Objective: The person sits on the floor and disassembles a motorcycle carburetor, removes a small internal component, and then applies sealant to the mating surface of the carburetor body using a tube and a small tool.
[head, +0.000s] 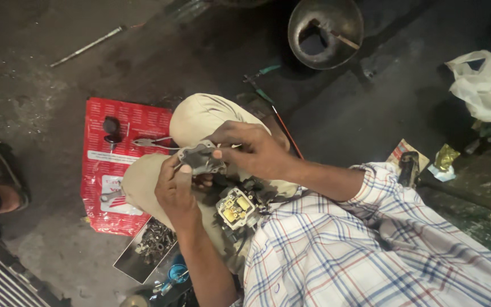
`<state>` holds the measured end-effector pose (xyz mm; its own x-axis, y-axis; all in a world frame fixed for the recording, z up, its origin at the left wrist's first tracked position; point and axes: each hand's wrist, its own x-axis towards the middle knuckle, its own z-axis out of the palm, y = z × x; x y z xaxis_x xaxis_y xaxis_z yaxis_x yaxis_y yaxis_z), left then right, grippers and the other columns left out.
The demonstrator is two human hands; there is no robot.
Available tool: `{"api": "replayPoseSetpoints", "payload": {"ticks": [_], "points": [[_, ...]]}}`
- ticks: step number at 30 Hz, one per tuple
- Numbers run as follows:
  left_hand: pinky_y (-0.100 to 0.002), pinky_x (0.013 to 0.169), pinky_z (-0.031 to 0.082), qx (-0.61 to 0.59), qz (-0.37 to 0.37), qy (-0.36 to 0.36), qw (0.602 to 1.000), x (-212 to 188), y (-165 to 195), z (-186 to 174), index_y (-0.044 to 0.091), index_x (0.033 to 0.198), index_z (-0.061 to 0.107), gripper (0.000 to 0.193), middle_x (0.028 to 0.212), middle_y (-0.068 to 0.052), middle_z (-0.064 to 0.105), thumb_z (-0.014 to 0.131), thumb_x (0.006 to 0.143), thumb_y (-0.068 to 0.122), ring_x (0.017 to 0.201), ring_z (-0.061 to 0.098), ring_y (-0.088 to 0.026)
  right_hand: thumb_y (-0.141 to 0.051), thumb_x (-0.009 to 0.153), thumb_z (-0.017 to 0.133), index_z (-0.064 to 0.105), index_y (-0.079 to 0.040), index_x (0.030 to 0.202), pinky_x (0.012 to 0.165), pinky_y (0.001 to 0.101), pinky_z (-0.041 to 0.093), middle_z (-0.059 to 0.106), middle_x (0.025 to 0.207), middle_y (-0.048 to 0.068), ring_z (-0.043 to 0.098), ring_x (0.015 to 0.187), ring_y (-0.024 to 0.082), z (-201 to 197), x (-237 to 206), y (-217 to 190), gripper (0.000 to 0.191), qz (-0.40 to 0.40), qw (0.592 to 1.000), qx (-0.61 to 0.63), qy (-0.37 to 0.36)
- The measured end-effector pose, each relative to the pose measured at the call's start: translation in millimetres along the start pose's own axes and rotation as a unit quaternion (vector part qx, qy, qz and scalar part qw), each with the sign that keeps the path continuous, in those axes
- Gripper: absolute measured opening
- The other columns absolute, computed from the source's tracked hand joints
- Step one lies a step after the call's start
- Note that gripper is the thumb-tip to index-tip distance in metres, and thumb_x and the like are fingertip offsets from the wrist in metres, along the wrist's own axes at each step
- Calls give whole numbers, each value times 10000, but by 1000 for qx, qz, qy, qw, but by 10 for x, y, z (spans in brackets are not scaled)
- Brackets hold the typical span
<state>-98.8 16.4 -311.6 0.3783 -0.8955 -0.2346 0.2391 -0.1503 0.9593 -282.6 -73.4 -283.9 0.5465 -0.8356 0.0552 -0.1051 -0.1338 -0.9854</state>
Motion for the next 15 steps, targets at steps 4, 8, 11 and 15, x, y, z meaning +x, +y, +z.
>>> {"api": "replayPoseSetpoints", "payload": {"ticks": [4, 8, 11, 15], "points": [[-286, 825, 552, 52, 73, 15, 996, 27, -80, -15, -75, 1267, 652, 373, 1133, -101, 698, 594, 1041, 217, 950, 666, -163, -142, 980, 728, 675, 7, 1176, 922, 288, 558, 719, 1113, 68, 697, 1042, 153, 0, 43, -1, 251, -7, 999, 34, -1], [-274, 844, 546, 51, 58, -1, 997, 0, -106, -108, -51, 1251, 683, 414, 1102, -65, 725, 584, 1028, 284, 960, 669, -142, -86, 994, 683, 705, 33, 1188, 897, 274, 539, 689, 1089, 63, 660, 1015, 126, 0, 49, 7, 228, 81, 992, 94, -12], [-273, 811, 547, 135, 43, 12, 990, -3, -108, -119, -12, 1231, 722, 375, 1021, -52, 753, 598, 1011, 265, 899, 679, -127, -59, 993, 678, 700, 44, 1186, 916, 272, 537, 674, 1087, 58, 647, 1037, 117, 3, 56, 13, 220, 91, 987, 129, -11], [-275, 833, 557, 142, 104, 33, 984, 0, -100, -37, 14, 1235, 701, 280, 1022, -73, 756, 606, 1027, 175, 915, 691, -113, -43, 981, 677, 695, 51, 1177, 906, 274, 534, 682, 1091, 66, 647, 1032, 124, 17, 82, -5, 218, 82, 990, 112, -16]]}}
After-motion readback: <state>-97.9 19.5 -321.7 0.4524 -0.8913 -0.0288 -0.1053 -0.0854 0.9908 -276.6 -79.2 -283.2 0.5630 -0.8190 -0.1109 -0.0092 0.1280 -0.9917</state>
